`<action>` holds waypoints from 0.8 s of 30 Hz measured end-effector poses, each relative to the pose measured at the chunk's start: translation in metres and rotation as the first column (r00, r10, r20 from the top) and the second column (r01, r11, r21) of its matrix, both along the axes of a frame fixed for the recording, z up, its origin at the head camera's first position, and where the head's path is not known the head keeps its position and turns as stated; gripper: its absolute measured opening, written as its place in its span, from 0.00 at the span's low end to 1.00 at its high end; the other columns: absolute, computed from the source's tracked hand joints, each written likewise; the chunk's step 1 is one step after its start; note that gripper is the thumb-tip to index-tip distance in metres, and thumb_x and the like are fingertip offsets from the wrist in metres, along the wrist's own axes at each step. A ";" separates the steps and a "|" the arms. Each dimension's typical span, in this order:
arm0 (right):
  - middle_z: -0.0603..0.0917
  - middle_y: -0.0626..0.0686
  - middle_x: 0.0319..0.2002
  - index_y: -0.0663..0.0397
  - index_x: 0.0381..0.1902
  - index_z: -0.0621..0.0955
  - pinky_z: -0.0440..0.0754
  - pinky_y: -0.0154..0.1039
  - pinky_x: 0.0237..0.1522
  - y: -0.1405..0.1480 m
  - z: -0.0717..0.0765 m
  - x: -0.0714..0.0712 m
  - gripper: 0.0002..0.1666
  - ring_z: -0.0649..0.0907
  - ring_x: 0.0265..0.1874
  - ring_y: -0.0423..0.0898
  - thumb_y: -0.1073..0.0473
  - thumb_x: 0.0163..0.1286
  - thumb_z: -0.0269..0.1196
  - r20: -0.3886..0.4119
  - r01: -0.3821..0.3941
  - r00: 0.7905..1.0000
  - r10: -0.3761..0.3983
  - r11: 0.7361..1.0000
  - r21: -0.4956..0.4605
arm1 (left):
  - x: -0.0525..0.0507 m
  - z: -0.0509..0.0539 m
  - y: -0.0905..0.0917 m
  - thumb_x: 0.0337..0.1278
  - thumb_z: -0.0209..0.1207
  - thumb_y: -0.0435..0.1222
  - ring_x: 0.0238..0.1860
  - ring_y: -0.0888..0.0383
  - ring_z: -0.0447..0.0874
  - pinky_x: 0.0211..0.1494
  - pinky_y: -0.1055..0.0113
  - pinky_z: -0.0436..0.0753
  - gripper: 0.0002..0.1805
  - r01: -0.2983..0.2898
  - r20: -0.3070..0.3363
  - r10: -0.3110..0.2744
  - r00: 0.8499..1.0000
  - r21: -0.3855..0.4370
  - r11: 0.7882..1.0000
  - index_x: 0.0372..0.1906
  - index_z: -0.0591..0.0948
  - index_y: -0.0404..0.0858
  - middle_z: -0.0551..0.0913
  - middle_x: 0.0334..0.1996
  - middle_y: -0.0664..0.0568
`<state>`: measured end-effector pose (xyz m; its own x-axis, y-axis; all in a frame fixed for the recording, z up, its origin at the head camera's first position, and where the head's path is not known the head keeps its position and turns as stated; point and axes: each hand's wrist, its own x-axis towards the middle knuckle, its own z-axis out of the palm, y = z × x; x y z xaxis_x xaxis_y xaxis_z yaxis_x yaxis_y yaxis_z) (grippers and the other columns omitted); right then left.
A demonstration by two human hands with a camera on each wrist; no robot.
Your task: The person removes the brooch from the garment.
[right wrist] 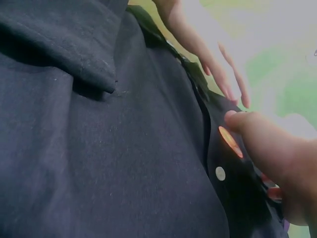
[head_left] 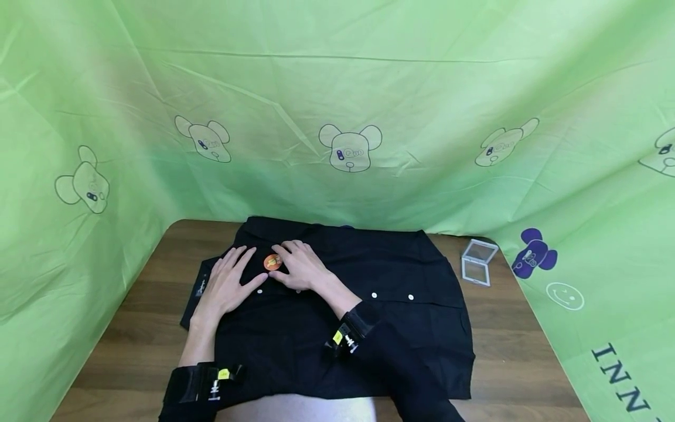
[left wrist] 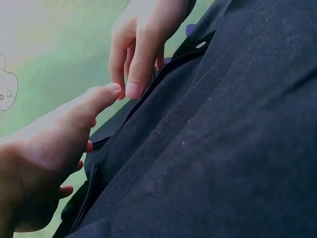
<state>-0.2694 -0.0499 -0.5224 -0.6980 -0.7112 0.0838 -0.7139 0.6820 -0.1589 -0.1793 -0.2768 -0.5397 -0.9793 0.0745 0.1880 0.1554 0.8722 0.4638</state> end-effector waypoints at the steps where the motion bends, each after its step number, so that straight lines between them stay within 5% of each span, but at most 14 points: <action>1: 0.78 0.55 0.81 0.45 0.87 0.72 0.74 0.53 0.85 -0.001 -0.001 0.000 0.44 0.76 0.82 0.55 0.30 0.85 0.62 -0.003 0.006 1.000 -0.006 1.000 0.006 | 0.000 -0.001 0.000 0.78 0.66 0.59 0.90 0.27 0.56 0.88 0.21 0.56 0.46 0.000 0.002 0.000 1.000 0.001 1.000 0.88 0.68 0.40 0.65 0.87 0.32; 24: 0.84 0.51 0.64 0.46 0.75 0.84 0.82 0.43 0.63 -0.013 -0.009 -0.003 0.37 0.82 0.58 0.49 0.29 0.82 0.65 -0.091 0.035 0.995 -0.031 0.999 0.033 | 0.001 -0.002 0.001 0.78 0.67 0.57 0.89 0.28 0.59 0.88 0.21 0.58 0.43 -0.005 -0.003 0.005 1.000 -0.033 0.999 0.87 0.71 0.40 0.69 0.86 0.32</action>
<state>-0.2720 -0.0628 -0.5313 -0.7118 -0.6914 0.1237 -0.7013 0.7093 -0.0705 -0.1781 -0.2757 -0.5414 -0.9792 0.0759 0.1879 0.1521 0.8878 0.4343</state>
